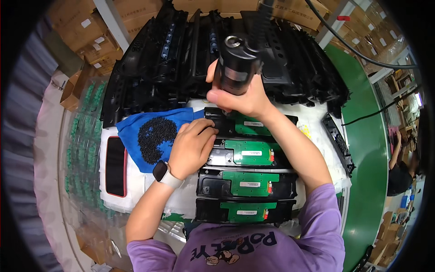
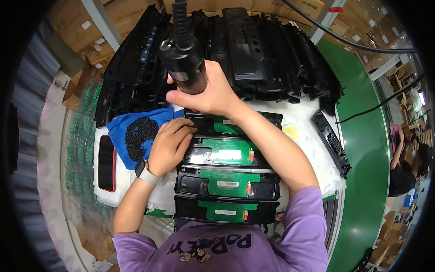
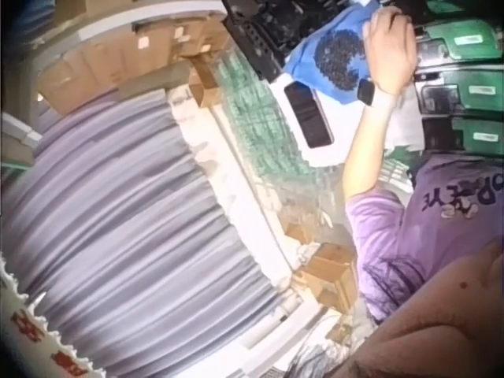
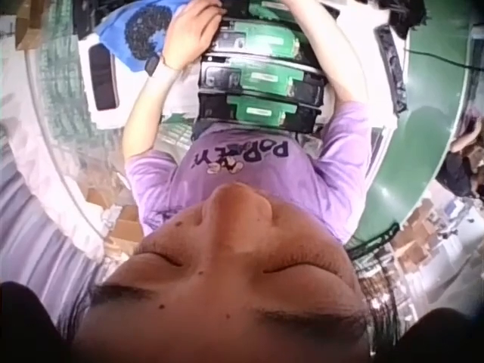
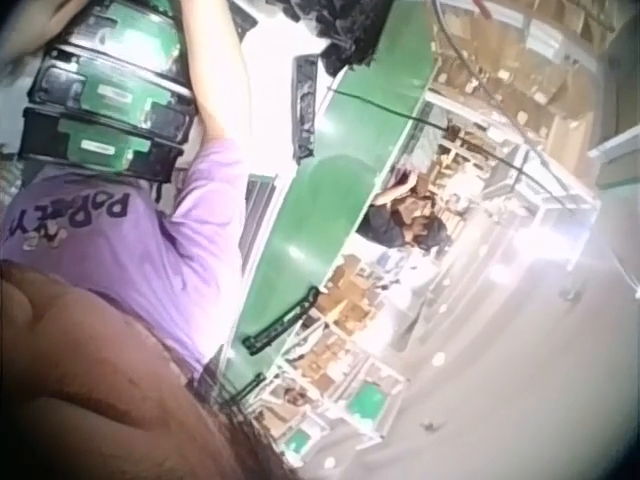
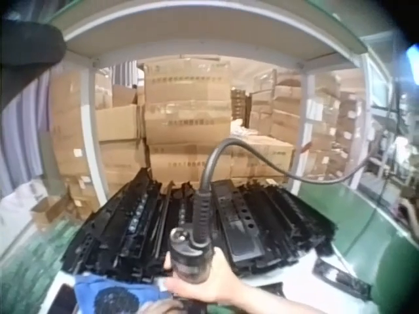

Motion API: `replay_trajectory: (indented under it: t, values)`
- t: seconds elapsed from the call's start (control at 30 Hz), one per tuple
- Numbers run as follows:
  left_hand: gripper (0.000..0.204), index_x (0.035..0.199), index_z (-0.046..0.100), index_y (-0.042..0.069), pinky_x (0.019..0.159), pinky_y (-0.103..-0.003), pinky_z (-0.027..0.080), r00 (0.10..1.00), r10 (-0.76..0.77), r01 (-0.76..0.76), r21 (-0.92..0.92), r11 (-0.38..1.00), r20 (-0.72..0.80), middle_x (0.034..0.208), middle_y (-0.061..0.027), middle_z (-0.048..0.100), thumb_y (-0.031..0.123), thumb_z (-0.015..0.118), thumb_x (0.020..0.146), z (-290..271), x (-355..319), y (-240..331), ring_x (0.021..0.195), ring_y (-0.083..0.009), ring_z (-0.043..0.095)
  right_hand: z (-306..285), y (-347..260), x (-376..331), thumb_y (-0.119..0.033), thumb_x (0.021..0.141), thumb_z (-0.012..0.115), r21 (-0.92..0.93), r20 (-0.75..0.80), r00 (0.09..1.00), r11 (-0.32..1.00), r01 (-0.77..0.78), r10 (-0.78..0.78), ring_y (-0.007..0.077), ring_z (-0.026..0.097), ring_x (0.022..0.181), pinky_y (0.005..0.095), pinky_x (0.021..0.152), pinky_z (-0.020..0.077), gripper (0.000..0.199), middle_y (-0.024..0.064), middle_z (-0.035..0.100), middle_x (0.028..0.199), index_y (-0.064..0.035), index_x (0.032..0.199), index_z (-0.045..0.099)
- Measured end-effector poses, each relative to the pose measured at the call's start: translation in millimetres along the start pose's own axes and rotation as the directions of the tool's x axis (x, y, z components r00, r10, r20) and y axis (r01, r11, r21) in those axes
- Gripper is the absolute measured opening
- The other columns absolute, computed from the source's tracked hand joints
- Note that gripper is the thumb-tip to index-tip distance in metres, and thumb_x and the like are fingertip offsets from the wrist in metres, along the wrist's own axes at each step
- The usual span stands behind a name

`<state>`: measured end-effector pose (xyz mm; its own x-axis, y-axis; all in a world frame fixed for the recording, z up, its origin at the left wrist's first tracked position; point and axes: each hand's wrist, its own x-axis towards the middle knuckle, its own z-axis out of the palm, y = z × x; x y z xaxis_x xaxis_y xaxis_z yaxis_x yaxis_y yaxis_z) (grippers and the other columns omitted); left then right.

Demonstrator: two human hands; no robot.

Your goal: Assembling electronic components and circuit boards into plastic housings using an electric screwdriver.

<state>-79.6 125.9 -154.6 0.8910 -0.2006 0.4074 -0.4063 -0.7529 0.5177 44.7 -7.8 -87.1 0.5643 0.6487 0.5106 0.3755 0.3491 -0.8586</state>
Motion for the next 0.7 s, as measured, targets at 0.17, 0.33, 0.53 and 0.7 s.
replay_trajectory:
  t: [0.17, 0.33, 0.53, 0.7]
  values:
    - [0.015, 0.09, 0.062, 0.001, 0.077, -0.039, 0.042, 0.985, 0.076, -0.084, -0.044, 0.996, -0.157, 0.099, -0.0117, 0.058, 0.007, 0.057, 0.078, -10.7, -2.5, 0.5, 0.095, -0.0295, 0.054, -21.4, -40.0, -14.9, -0.017, 0.07, 0.073, 0.161, 0.159, 0.983, 0.985, 0.07, -0.096, 0.0084, 0.047, 0.045, 0.0204, 0.042, 0.0375, 0.055, 0.0024, 0.052, 0.062, 0.001, 0.112, 0.042]
    - [0.022, 0.081, 0.059, 0.003, 0.056, -0.038, 0.044, 0.934, -0.301, 0.355, 0.408, 0.841, -0.191, 0.078, -0.0122, 0.057, 0.022, 0.068, 0.073, -71.6, -15.8, -11.0, 0.068, -0.0316, 0.058, -36.6, -94.1, -59.4, -0.017, 0.068, 0.068, 0.341, -0.057, 0.992, 0.931, 0.129, -0.116, 0.0106, 0.045, 0.04, 0.0215, 0.036, 0.0352, 0.063, 0.0042, 0.048, 0.058, 0.0057, 0.117, 0.035]
    - [0.017, 0.079, 0.056, 0.002, 0.057, -0.04, 0.044, 0.904, -0.426, 0.387, 0.476, 0.79, -0.028, 0.079, -0.0124, 0.059, 0.014, 0.067, 0.073, -77.0, -34.4, -24.4, 0.068, -0.0338, 0.058, -46.6, -108.0, -69.6, -0.029, 0.074, 0.063, 0.327, -0.06, 0.992, 0.937, 0.121, -0.107, 0.0109, 0.043, 0.037, 0.0239, 0.041, 0.0377, 0.056, 0.0022, 0.046, 0.054, 0.0027, 0.113, 0.036]
    - [0.008, 0.078, 0.056, 0.0, 0.058, -0.041, 0.044, 0.933, -0.329, 0.359, 0.429, 0.829, -0.147, 0.078, -0.0154, 0.059, 0.006, 0.061, 0.077, -67.2, -30.1, -31.6, 0.069, -0.0362, 0.056, -40.9, -100.7, -71.9, -0.019, 0.069, 0.064, 0.34, -0.049, 0.996, 0.936, 0.092, -0.08, 0.0102, 0.044, 0.04, 0.0221, 0.036, 0.0354, 0.051, 0.005, 0.048, 0.057, 0.0089, 0.105, 0.041]
